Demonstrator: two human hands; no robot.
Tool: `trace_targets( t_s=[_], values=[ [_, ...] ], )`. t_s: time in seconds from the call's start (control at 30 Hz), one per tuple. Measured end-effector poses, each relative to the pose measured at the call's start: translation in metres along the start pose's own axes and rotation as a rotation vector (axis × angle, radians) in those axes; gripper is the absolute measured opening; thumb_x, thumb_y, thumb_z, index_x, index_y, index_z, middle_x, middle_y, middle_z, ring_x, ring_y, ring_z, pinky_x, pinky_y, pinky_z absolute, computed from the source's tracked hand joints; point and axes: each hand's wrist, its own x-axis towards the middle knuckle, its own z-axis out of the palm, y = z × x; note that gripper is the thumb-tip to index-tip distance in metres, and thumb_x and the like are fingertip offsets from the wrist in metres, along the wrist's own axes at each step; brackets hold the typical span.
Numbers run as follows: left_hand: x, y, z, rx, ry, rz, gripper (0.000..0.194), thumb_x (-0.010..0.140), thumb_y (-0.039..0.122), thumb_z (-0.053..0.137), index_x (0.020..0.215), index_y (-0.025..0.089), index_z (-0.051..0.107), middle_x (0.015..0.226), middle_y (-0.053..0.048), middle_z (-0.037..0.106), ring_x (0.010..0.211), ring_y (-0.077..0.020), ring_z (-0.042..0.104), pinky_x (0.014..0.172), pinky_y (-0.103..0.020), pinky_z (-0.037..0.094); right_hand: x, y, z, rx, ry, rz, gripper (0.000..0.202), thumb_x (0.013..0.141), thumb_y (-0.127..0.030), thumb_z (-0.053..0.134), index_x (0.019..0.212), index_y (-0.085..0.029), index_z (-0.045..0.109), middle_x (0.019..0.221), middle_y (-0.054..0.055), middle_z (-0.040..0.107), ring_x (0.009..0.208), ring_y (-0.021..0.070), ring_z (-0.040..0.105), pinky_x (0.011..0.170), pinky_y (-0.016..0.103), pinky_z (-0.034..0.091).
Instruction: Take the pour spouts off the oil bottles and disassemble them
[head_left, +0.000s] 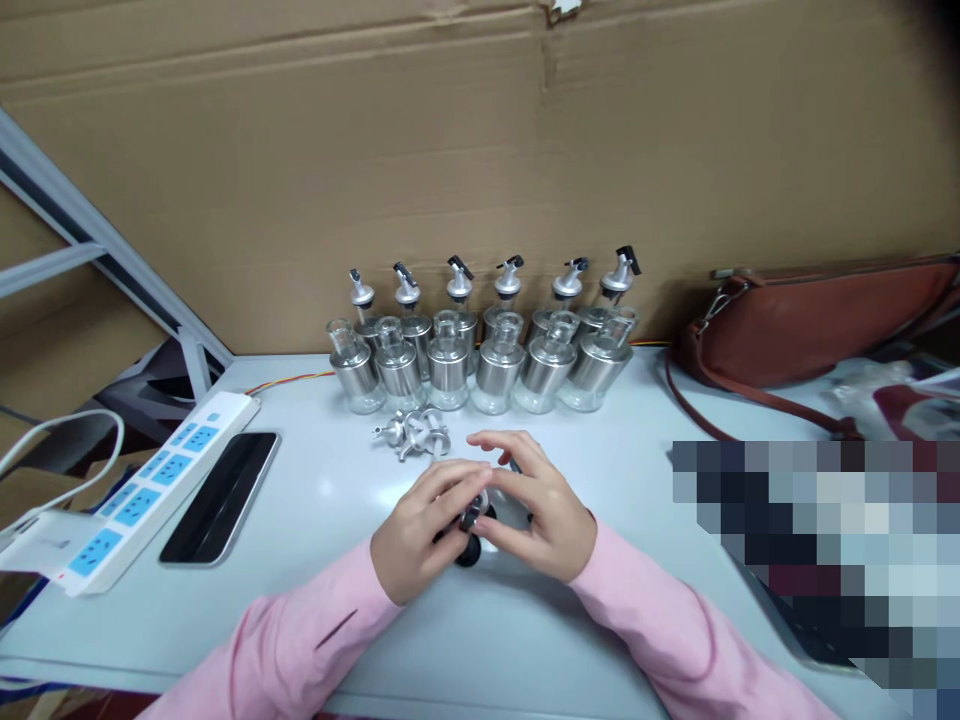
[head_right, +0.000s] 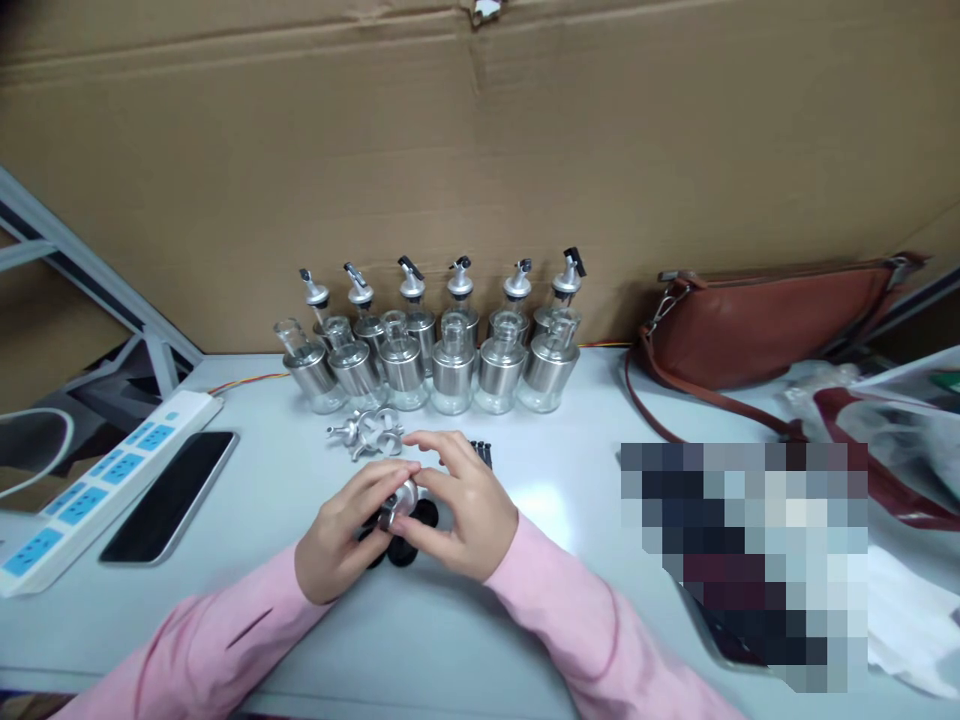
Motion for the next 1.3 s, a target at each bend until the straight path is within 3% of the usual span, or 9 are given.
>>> trace_targets(
  t_s=[0.1, 0.2, 0.3, 0.4, 0.7, 0.9, 1.03, 1.3],
  values=[
    [-0.001, 0.0, 0.0, 0.054, 0.061, 0.041, 0.047, 0.085, 0.005, 0.041, 0.129, 0.019, 0.037, 0.119, -0.013, 0.048, 0.114, -0.0213, 0.044, 0.095, -0.038, 0.041, 0.0, 0.001, 0.0, -0.049, 0.008, -0.033, 0.025, 0.078, -0.034, 0.057, 0.094, -0.015, 0.059, 0.112, 0.014, 0.052, 0.099, 0.0249, 0.048, 0.077, 0.041, 0.046],
    [-0.001, 0.001, -0.003, 0.112, 0.106, 0.012, 0.037, 0.083, 0.008, 0.047, 0.119, 0.017, 0.047, 0.107, -0.011, 0.052, 0.101, -0.0195, 0.05, 0.083, -0.031, 0.046, 0.0, 0.001, -0.001, -0.145, 0.033, -0.091, 0.038, 0.075, -0.04, 0.06, 0.103, -0.015, 0.055, 0.11, 0.015, 0.053, 0.098, 0.0265, 0.049, 0.077, 0.043, 0.045],
    [0.0, 0.002, -0.006, 0.18, 0.149, -0.014, 0.02, 0.078, 0.01, 0.05, 0.097, 0.015, 0.057, 0.088, -0.006, 0.051, 0.077, -0.0144, 0.052, 0.064, -0.025, 0.047, -0.001, 0.001, -0.003, -0.211, 0.116, -0.141, 0.053, 0.071, -0.044, 0.064, 0.111, -0.013, 0.048, 0.106, 0.015, 0.054, 0.096, 0.026, 0.051, 0.076, 0.042, 0.045],
    [0.002, 0.005, -0.007, 0.247, 0.184, -0.008, 0.004, 0.074, 0.016, 0.049, 0.073, 0.015, 0.053, 0.074, -0.003, 0.047, 0.062, -0.0122, 0.046, 0.054, -0.024, 0.041, -0.002, -0.001, -0.005, -0.24, 0.162, -0.199, 0.05, 0.069, -0.04, 0.066, 0.109, -0.015, 0.049, 0.104, 0.014, 0.053, 0.095, 0.0246, 0.052, 0.076, 0.039, 0.045],
    [0.003, 0.006, -0.005, 0.275, 0.109, -0.001, 0.024, 0.083, 0.025, 0.035, 0.061, 0.017, 0.041, 0.059, -0.002, 0.043, 0.055, -0.0137, 0.035, 0.052, -0.028, 0.032, 0.0, -0.007, -0.003, -0.258, 0.136, -0.274, 0.035, 0.071, -0.03, 0.061, 0.101, -0.012, 0.054, 0.092, 0.012, 0.06, 0.084, 0.0224, 0.054, 0.068, 0.037, 0.046],
    [0.004, 0.005, -0.005, 0.263, 0.032, 0.015, 0.045, 0.091, 0.047, 0.022, 0.06, 0.018, 0.037, 0.055, 0.0, 0.037, 0.052, -0.0139, 0.032, 0.049, -0.028, 0.027, 0.002, -0.009, -0.002, -0.229, 0.123, -0.297, 0.036, 0.074, -0.037, 0.06, 0.1, -0.011, 0.055, 0.086, 0.012, 0.064, 0.08, 0.0222, 0.055, 0.065, 0.036, 0.046],
    [0.003, 0.002, -0.004, 0.287, -0.003, 0.033, 0.051, 0.084, 0.062, 0.03, 0.063, 0.017, 0.039, 0.057, 0.0, 0.04, 0.052, -0.0134, 0.034, 0.049, -0.027, 0.028, 0.003, -0.008, -0.002, -0.249, 0.126, -0.3, 0.034, 0.078, -0.038, 0.058, 0.098, -0.01, 0.056, 0.084, 0.012, 0.065, 0.08, 0.0215, 0.055, 0.066, 0.035, 0.047],
    [0.002, 0.008, -0.001, 0.203, -0.035, -0.072, 0.042, 0.089, 0.05, 0.027, 0.065, 0.017, 0.038, 0.06, -0.001, 0.041, 0.056, -0.0139, 0.038, 0.051, -0.025, 0.032, 0.006, -0.014, 0.001, -0.397, 0.093, -0.333, 0.043, 0.093, -0.034, 0.027, 0.09, -0.005, 0.059, 0.084, 0.015, 0.064, 0.08, 0.023, 0.05, 0.071, 0.039, 0.045]
  ],
)
